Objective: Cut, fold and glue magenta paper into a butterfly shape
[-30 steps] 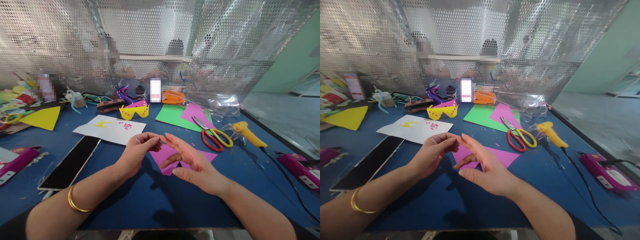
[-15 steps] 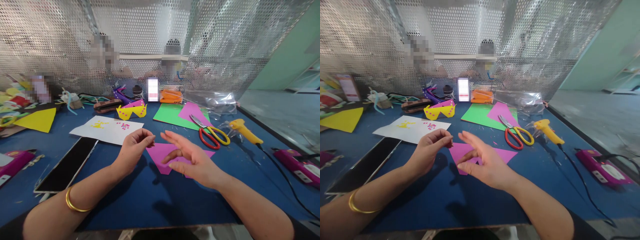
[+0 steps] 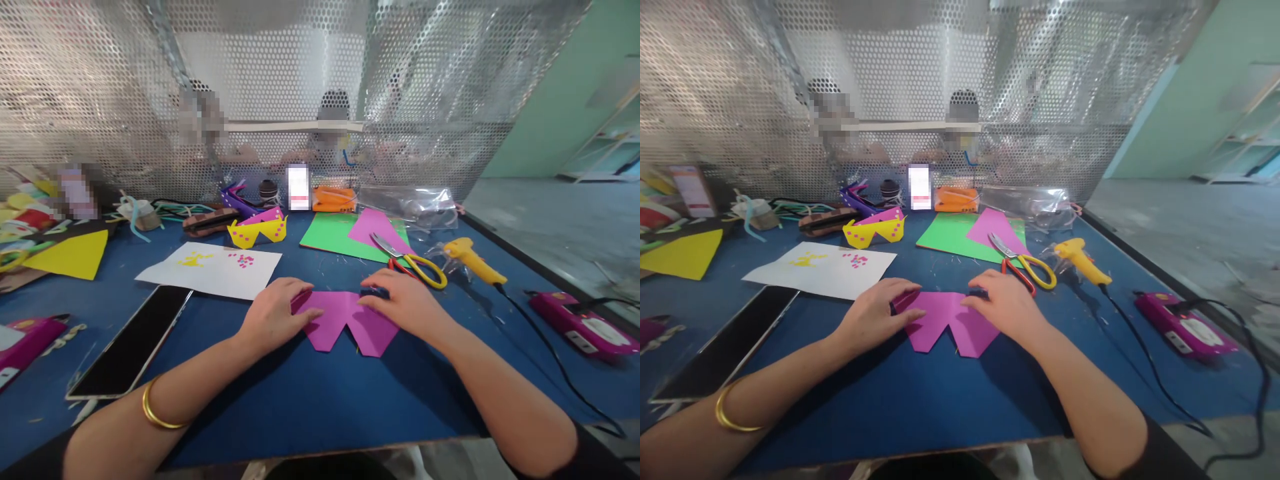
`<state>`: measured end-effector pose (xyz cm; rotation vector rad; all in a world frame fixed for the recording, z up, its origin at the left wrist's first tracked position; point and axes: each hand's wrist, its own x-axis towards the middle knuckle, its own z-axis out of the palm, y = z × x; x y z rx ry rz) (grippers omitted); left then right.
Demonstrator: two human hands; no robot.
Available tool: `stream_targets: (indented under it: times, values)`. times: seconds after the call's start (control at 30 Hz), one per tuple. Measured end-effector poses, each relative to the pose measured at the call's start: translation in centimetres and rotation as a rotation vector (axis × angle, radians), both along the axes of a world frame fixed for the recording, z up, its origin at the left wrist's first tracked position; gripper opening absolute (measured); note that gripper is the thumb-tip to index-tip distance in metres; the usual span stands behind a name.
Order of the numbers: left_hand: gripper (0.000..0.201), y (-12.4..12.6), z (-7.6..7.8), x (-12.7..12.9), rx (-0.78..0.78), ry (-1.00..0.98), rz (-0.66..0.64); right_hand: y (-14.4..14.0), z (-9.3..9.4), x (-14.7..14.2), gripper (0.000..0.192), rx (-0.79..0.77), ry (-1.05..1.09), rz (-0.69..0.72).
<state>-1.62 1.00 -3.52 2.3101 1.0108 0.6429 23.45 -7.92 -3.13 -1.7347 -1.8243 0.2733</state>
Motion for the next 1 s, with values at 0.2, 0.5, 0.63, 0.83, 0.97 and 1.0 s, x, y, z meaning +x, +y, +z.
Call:
stream_targets:
  times: [0.2,0.5,0.63,0.83,0.97,1.0]
  values:
    - [0.048,-0.1,-0.4,0.1,0.064,0.124,-0.059,0.9,-1.5,-1.8,0.021,-0.047,-0.075,0.019]
    - [0.045,-0.2,-0.1,1.4,0.145,0.206,-0.104,1.0,-1.9,-2.4,0.028,-0.056,-0.076,0.035]
    - [0.04,-0.1,0.4,2.3,0.154,0.239,-0.115,1.2,-2.0,-2.5,0.027,-0.065,-0.07,0.031]
    - [0.043,-0.1,0.8,3.6,0.142,0.297,-0.178,1.1,-2.0,-2.5,0.025,-0.077,-0.056,0.04]
    - [0.047,-0.3,0.7,4.2,0.119,0.33,-0.193,0.9,-1.6,-2.5,0.02,-0.1,-0.051,0.065]
    - [0.049,-0.3,0.7,4.3,0.113,0.336,-0.192,0.8,-1.5,-2.5,0.018,-0.108,-0.053,0.072]
